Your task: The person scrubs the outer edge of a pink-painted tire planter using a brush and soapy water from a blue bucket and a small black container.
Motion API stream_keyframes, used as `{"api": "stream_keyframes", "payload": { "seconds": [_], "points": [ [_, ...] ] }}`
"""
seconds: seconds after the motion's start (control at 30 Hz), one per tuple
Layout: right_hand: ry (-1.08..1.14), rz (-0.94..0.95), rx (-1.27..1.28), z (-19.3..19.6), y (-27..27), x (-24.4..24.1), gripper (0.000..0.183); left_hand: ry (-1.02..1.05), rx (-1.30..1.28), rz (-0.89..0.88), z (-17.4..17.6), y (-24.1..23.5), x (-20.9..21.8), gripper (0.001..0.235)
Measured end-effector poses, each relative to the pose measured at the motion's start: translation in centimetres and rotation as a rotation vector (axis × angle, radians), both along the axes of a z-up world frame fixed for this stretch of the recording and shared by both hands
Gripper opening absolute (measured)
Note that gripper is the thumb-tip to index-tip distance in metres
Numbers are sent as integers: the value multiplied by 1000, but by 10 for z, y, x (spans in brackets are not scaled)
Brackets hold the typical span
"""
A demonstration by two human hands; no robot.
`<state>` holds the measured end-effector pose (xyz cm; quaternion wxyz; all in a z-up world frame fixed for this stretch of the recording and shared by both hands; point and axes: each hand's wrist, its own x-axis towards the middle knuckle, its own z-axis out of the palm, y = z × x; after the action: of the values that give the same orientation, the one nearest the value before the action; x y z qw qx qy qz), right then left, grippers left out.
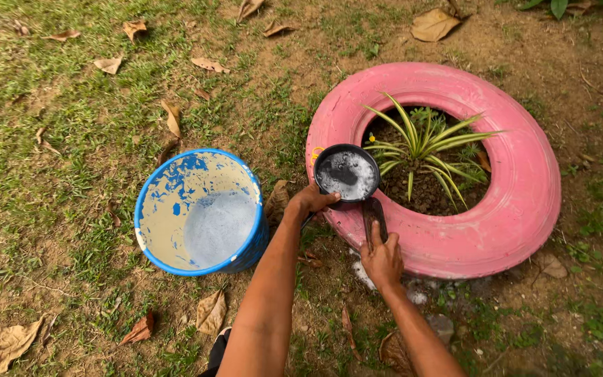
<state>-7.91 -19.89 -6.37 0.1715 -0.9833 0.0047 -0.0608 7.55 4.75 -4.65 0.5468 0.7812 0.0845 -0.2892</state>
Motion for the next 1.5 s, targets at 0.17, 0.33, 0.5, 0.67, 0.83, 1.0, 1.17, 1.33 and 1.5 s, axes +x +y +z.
{"api": "stream_keyframes", "payload": {
  "seconds": [0.17, 0.33, 0.5, 0.67, 0.83, 1.0, 1.17, 1.33, 1.5],
  "points": [
    [106, -110, -112, 10, -56, 2, 68, -49, 92, -31, 5, 0, 7, 58],
    [296, -309, -129, 36, -77, 36, 64, -57, -1, -49, 4, -2, 3, 49],
    [343, -220, -96, 21, -45, 77, 60, 11, -26, -30, 27, -2, -4, 39],
    [620, -281, 147, 17, -105, 110, 61, 73, -59, -1, 50, 5, -10, 38],
    [757, -261, 5, 40, -167, 128, 55, 111, -89, -51, 57, 5, -4, 33],
    [769, -252, 119, 48, -118, 127, 61, 142, -66, -42, 66, 8, -4, 29],
    [683, -163, 277, 43, -82, 129, 70, 173, -19, -11, 76, 7, -5, 28],
    [846, -217, 235, 38, -170, 127, 72, 164, -40, -47, 73, 12, -8, 29],
    [767, -136, 177, 27, -239, 125, 74, 172, 7, -47, 74, 12, -4, 29]
  ]
}}
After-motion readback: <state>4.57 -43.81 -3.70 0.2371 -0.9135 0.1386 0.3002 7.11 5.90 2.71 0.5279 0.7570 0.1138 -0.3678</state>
